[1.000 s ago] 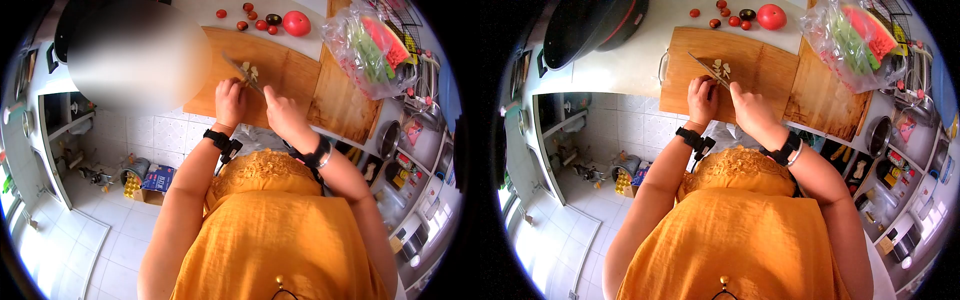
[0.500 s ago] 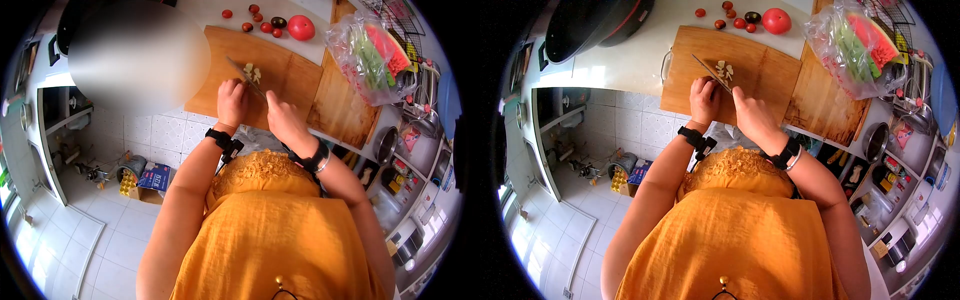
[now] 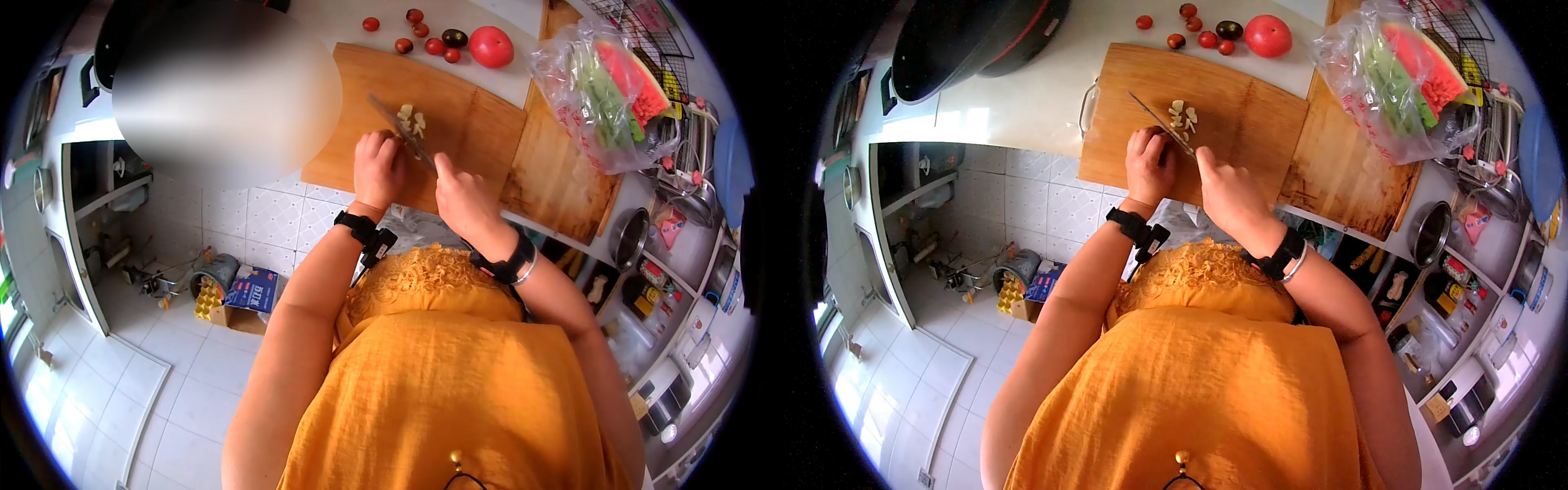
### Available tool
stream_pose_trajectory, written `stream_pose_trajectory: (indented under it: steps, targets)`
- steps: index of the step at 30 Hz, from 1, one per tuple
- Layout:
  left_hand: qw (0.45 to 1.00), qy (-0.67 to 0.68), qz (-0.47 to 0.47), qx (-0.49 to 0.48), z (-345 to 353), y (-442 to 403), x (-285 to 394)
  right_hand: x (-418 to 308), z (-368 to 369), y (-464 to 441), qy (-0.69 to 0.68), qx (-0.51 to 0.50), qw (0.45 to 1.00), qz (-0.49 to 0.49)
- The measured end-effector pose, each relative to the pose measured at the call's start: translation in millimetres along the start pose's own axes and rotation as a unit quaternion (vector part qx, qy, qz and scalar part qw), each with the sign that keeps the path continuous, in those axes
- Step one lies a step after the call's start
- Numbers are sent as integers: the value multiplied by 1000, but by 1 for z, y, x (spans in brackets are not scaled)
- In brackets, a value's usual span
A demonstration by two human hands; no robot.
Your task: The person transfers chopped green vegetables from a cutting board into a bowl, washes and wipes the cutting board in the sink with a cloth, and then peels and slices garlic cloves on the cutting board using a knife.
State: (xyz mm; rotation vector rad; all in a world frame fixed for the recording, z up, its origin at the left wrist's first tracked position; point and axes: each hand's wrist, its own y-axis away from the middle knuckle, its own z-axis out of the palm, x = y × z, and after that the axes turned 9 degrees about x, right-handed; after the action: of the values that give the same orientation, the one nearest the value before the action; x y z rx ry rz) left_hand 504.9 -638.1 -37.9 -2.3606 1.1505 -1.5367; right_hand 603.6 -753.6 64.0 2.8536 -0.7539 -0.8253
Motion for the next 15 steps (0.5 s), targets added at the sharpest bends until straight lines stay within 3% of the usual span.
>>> stream_pose_trajectory:
  steps: [6,9,15]
  targets:
    - [1000,1,1,-5,0,1,-3,6,22,-12,-5,28,1000,-7]
    - [1000,3,-8,3,0,1,0,16,22,-8,-57,91,994,-25]
    - [1000,6,5,6,-1,0,-1,1,2,1,2,9,1000,-8]
